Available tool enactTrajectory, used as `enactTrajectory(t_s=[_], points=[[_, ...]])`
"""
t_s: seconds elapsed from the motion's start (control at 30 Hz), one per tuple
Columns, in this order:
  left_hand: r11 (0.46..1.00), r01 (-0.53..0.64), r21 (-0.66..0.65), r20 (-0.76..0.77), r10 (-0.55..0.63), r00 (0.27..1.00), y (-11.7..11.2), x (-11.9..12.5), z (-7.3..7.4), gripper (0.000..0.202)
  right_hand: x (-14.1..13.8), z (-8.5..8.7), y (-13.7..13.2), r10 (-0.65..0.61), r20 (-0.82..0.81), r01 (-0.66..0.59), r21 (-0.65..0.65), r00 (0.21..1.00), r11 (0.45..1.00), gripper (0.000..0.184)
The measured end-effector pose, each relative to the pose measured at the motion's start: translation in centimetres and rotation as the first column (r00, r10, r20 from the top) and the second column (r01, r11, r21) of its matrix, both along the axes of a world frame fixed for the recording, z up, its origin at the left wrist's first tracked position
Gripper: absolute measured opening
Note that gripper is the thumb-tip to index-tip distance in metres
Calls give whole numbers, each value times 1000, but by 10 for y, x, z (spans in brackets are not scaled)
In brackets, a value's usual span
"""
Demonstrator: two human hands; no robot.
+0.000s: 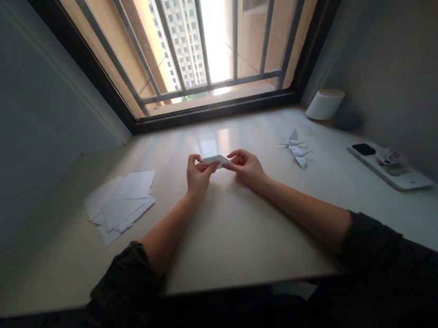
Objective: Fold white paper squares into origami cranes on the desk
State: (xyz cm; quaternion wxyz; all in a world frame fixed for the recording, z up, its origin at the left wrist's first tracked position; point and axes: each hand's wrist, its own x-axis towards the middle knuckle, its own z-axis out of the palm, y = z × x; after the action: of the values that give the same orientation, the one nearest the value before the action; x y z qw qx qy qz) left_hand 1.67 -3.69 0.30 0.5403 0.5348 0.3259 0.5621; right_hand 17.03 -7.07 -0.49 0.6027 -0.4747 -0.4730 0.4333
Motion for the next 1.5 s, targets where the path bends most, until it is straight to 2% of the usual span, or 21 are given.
enactTrajectory(t_s=[0.17,0.3,0.47,0.6,0.73,0.9,1.03,1.13,1.4,1.5], points=[[998,-9,-58,21,10,1000,3,-1,-2,60,-2,-4,3,-8,-46,9,24,999,1000,42],[995,-45,-88,36,48,998,5,-2,-2,60,-2,-1,2,24,-112,-23,8,993,1000,43],[994,-52,-99,40,56,998,5,-3,-2,60,1,4,1,75,-117,-79,-31,990,996,52],[993,-58,-102,44,63,997,5,-3,-2,57,2,3,2,99,-105,-101,-15,990,995,52],[993,-63,-99,27,66,997,6,-4,-2,56,5,3,1,87,-46,-87,0,995,996,53],[996,-28,-90,12,29,1000,6,-4,-2,57,8,5,2,51,-123,-58,-48,991,997,47],[998,12,-58,-19,-13,1000,5,-4,-4,55,7,4,0,76,98,-72,-44,992,996,40],[999,26,-44,-42,-27,999,5,-4,-5,54,6,2,-1,71,241,-63,-41,968,997,44],[998,47,-45,-86,-51,995,1,-4,-1,50,5,2,-3,21,184,-16,-29,983,999,43],[992,123,-15,-168,-124,978,1,-3,-2,43,5,2,-3,9,178,-5,-22,984,1000,41]])
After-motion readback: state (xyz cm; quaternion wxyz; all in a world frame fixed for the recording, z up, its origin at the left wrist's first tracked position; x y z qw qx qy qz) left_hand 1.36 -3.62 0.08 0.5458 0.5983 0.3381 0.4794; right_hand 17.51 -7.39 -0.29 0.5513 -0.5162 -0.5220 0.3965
